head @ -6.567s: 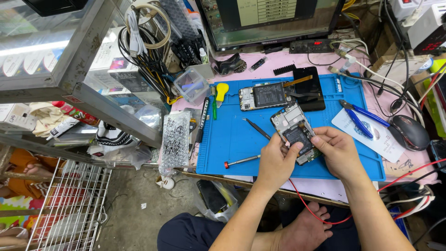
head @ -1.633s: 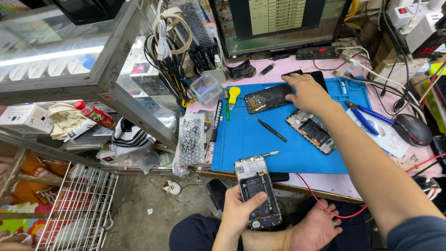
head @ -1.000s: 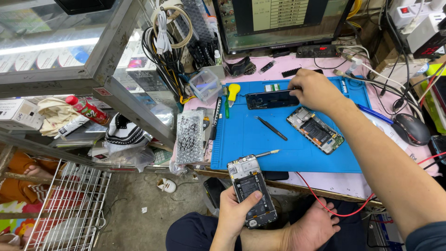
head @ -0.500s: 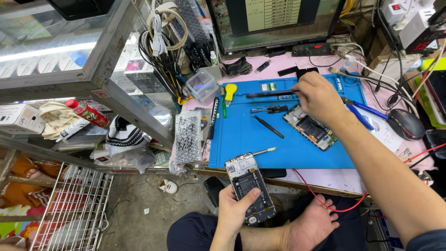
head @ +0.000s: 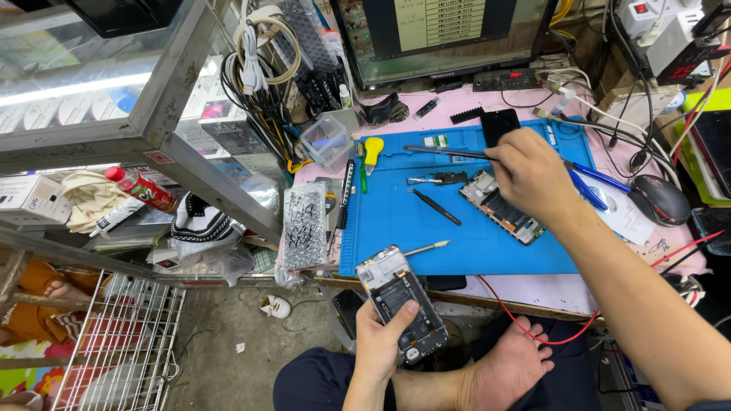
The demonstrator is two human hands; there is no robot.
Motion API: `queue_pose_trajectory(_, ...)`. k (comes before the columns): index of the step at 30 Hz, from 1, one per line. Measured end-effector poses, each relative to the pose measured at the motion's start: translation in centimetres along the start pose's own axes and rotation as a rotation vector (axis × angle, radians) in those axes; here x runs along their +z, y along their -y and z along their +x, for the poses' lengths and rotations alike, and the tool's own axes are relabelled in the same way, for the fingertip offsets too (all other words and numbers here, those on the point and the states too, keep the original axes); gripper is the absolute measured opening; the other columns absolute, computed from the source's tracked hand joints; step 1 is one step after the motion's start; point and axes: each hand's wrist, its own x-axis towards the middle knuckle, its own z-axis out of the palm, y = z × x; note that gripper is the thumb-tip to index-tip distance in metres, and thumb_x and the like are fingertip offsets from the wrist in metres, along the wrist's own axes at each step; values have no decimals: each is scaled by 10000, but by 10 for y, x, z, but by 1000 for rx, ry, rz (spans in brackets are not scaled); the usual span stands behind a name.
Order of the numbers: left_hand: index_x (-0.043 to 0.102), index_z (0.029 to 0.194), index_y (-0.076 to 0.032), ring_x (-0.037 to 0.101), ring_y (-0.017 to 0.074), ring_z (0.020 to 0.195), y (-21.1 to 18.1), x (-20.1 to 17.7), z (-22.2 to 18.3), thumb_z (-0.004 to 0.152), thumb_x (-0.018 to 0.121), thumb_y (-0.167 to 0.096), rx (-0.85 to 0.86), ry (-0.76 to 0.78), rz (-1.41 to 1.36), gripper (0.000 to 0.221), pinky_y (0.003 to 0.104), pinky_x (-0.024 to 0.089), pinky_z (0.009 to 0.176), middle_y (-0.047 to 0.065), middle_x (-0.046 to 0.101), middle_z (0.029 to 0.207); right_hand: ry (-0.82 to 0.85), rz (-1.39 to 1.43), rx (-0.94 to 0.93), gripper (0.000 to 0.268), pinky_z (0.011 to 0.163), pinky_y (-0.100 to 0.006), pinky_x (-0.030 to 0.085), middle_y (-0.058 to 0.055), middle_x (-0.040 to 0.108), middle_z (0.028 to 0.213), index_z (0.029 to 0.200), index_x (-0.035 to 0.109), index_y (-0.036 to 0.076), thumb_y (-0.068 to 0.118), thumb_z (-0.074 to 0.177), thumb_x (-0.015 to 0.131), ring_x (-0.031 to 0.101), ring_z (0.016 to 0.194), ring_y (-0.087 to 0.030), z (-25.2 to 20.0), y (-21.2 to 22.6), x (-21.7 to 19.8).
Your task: The person disassembles a mobile phone by removing the screen, disconnecting internal ribbon cables, and separating the battery and internal components from the chassis.
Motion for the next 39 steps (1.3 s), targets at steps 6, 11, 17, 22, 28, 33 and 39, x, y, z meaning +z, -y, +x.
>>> queue_pose_trajectory(6, 647, 1159, 37, 754, 204, 881, -7, 1, 5, 891, 712, -56, 50, -54, -47, 291, 343, 626, 800, 168, 777, 1031, -5, -63, 17, 210, 686, -419, 505, -106, 612, 838, 931, 700, 2, -34, 755, 810, 609, 768, -300, -52, 48, -39)
queue_pose_trajectory(11, 609, 1202, 32, 739, 225, 890, -7, 6, 11, 893, 709, -42, 59, -45, -69, 333, 370, 621, 806, 178, 758, 1048, -12, -15, 129, 211, 651, -384, 507, -77, 624, 837, 918, 694, 20, -35, 760, 823, 615, 752, -262, -91, 75, -43)
queue_pose_trajectory(17, 605, 1193, 32, 763, 241, 962, -1, 12, 9, 890, 715, -43, 34, -27, -87, 331, 380, 630, 828, 175, 744, 1049, 1, -33, 147, 197, 659, -383, 493, -57, 627, 835, 923, 696, 38, -4, 776, 820, 612, 759, -254, -110, 77, -36)
queue_pose_trajectory(22, 600, 1216, 27, 751, 249, 936, 0, 4, 7, 896, 713, -53, 45, -49, -69, 349, 383, 626, 820, 200, 755, 1068, 462, -101, 119, 276, 776, -405, 478, -46, 633, 901, 1031, 748, 62, 124, 765, 783, 617, 873, -236, -120, 82, -32)
queue_pose_trajectory(28, 591, 1230, 24, 750, 245, 943, 0, 4, 8, 896, 708, -43, 44, -37, -50, 360, 385, 628, 831, 203, 750, 1082, 367, 24, 221, 398, 958, -474, 449, -211, 585, 1248, 963, 648, 51, 306, 697, 798, 530, 1184, -410, -106, 89, -32)
queue_pose_trajectory(33, 596, 1235, 17, 753, 242, 948, -1, 9, 10, 899, 696, -50, 32, -37, -65, 357, 381, 627, 835, 203, 752, 1091, 477, -28, 252, 445, 994, -502, 430, -234, 579, 1293, 918, 586, 53, 341, 689, 836, 504, 1253, -429, -94, 83, -27)
queue_pose_trajectory(39, 599, 1225, 31, 747, 245, 933, 1, 9, 11, 913, 692, -42, 47, -40, -98, 334, 384, 622, 827, 203, 753, 1077, 513, 48, 364, 462, 984, -481, 452, -142, 626, 1144, 925, 597, 80, 277, 617, 880, 566, 1153, -370, -83, 84, -35)
